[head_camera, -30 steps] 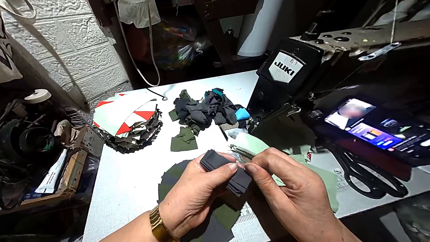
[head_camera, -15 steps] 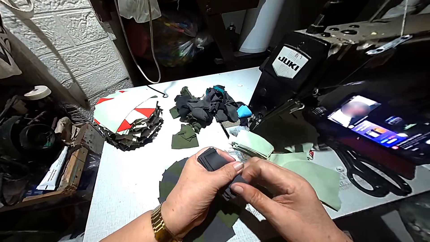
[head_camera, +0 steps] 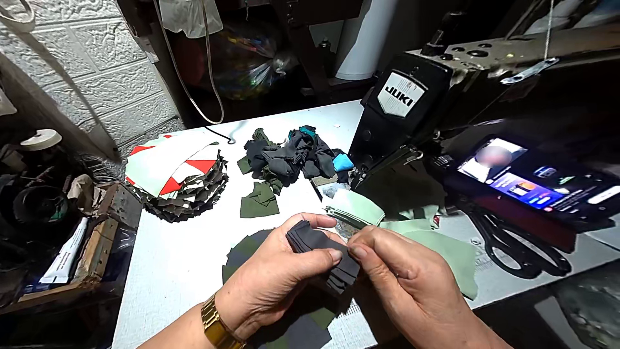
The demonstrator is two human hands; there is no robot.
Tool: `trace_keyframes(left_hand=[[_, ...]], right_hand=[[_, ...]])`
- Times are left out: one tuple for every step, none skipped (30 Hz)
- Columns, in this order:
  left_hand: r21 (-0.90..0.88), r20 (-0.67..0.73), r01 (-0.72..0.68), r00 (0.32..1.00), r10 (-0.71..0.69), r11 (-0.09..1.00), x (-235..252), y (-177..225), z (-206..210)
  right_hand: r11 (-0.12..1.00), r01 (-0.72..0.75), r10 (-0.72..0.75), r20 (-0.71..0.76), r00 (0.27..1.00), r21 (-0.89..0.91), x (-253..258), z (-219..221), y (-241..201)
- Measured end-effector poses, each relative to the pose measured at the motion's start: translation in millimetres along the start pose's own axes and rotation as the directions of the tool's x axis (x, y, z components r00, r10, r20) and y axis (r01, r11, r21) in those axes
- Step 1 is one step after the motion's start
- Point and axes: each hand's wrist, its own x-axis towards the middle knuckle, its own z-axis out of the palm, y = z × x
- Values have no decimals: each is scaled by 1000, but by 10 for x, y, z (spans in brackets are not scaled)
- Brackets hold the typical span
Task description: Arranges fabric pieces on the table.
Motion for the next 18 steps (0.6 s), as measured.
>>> trace_keyframes(left_hand=[[22, -15, -7, 1000, 7, 1000, 4, -7, 2], [53, -27, -20, 999, 22, 998, 4, -21, 1], [82, -31, -36, 999, 39, 996, 1, -38, -9], [107, -34, -52, 998, 56, 993, 1, -53, -17], [130, -35, -71, 997, 76, 989, 6, -71, -27], [154, -36, -94, 994, 101, 984, 15, -93, -42], [178, -43, -120, 991, 129, 977, 27, -114, -57], [195, -50, -142, 987, 154, 970, 38, -130, -72], [208, -57, -157, 983, 173, 965, 45, -142, -83], [215, -63, -169, 981, 186, 962, 50, -152, -90], [213, -71, -180, 977, 199, 960, 54, -159, -90], [210, -73, -189, 975, 208, 959, 55, -159, -86], [211, -72, -195, 974, 214, 958, 55, -161, -82], [220, -71, -200, 973, 220, 955, 52, -165, -80], [234, -71, -203, 972, 225, 951, 46, -168, -76], [244, -67, -210, 970, 232, 947, 40, -169, -74], [250, -68, -218, 968, 241, 943, 39, -171, -69], [252, -73, -226, 965, 252, 941, 39, -173, -62]], right_hand=[[998, 30, -30, -5, 1000, -50, 0, -7, 6], [995, 52, -53, -2, 999, -86, -4, -10, 12], [993, 65, -65, 4, 998, -99, -10, -7, 11], [993, 70, -69, 7, 998, -99, -14, -3, 6], [994, 68, -68, 6, 998, -85, -15, -2, -3], [997, 60, -60, 7, 998, -58, -12, -4, -18], [999, 44, -44, 16, 999, -16, -3, -8, -38], [999, 20, -22, 36, 999, 33, 8, -15, -59], [996, -14, 8, 61, 998, 86, 15, -24, -83], [989, -48, 37, 84, 996, 139, 19, -33, -104], [979, -74, 56, 98, 994, 189, 20, -36, -116], [970, -91, 68, 106, 992, 225, 20, -37, -124], [962, -104, 78, 108, 991, 253, 16, -36, -131], [955, -117, 90, 108, 990, 273, 10, -36, -140], [949, -128, 100, 109, 989, 288, 5, -36, -148], [943, -137, 108, 111, 988, 304, 2, -35, -156], [935, -146, 115, 115, 987, 323, 1, -35, -162], [925, -157, 121, 122, 985, 346, 1, -35, -170]])
